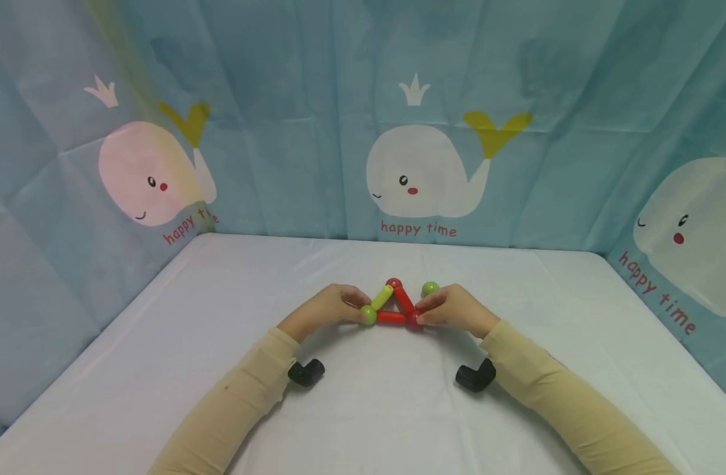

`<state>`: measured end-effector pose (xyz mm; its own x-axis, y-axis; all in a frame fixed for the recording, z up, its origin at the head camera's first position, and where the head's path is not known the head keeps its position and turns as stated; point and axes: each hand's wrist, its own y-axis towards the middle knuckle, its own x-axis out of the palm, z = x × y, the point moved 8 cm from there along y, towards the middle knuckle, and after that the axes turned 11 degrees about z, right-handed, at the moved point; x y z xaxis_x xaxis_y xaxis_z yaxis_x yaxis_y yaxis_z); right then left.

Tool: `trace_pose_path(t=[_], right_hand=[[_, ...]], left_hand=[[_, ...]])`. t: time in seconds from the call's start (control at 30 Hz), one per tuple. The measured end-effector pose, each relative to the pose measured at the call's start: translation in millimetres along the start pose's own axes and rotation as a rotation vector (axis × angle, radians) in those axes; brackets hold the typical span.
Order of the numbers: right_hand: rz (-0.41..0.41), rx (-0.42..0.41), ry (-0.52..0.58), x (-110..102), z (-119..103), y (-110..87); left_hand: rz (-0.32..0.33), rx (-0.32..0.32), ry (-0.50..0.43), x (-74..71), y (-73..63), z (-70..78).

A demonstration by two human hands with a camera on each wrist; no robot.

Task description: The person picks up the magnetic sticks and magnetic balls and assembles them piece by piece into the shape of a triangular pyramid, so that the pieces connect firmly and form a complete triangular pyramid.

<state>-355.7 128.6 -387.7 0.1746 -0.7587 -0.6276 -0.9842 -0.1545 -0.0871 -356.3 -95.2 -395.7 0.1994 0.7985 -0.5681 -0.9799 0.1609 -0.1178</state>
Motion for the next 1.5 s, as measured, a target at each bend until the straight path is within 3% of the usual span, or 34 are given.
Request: trace_pose_path(t=[0.37,0.63,0.8,1.07,1.27,1.5], right_hand=[[0.034,0.006,0.016,-5,1,1.5],[0.226,0.012,0.161,-44,9,7.8],[0.285,0.040,0.123,-57,17,14.6],[0.153,0.128,0.284,-44,28,24.1],[0.094,0.159,0.238,-35,26,27.0],[0.120,0.225,0.199,-27,28,32.4]], left_hand=[[0.004,0.001,0.014,-1.4,0.9,-0.1],[0.001,0.006,0.027,0.6,1.6,-0.6],[-0.005,0.007,0.007,-0.7,2.1,-0.8],[-0.003,-0.004,0.001,0.7,1.2,-2.9],[0.001,-0.011,-0.017,0.6,0.7,-3.4],[-0.007,0.004,-0.040,0.3,0.5,-2.2]])
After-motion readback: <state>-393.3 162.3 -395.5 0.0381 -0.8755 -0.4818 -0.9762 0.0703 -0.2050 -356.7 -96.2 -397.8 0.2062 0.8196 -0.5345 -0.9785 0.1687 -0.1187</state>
